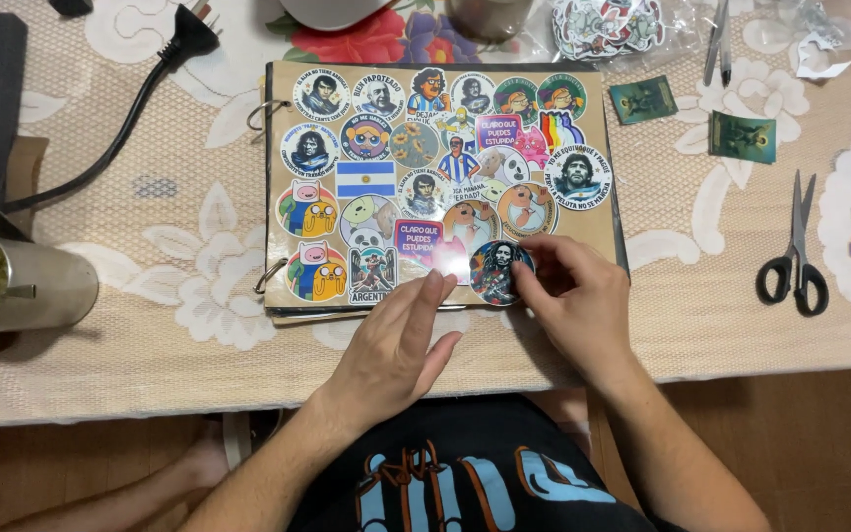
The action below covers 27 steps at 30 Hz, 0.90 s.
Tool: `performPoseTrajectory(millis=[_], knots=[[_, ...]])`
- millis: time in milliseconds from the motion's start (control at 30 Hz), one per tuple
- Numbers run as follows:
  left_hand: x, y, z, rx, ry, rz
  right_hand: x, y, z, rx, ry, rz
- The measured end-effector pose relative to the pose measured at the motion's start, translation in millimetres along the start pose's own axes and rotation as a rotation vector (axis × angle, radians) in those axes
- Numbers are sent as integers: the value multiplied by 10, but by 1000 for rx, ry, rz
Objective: Decorating a scrapbook by cutting out stickers, peeling their adhesive backings, and carefully placing them onto the pages.
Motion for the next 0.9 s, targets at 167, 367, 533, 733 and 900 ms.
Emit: performPoseTrajectory(millis=[167, 367, 533, 733, 900], knots=[[29, 68, 86, -23, -27, -2, -10, -74, 9, 36, -6, -43], [-37, 81, 103, -29, -103, 3, 2, -102, 9, 35, -33, -73], [-97, 36, 66, -21, -144, 36, 19, -245, -90, 266, 114, -218], [-106, 21, 71, -13, -165, 45, -114, -520, -389, 638, 165, -401], [-50, 71, 134, 49, -187, -37, -107, -537, -411, 678, 135, -438]])
Point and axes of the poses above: each hand's wrist, its own z-axis towards the middle knuckle, its own x-axis out of the back of the hand, y = z × x, the point moved 9 cm from there along z, towards the middle knuckle, and after that the axes turned 10 degrees about -z, right-handed, at the moved point
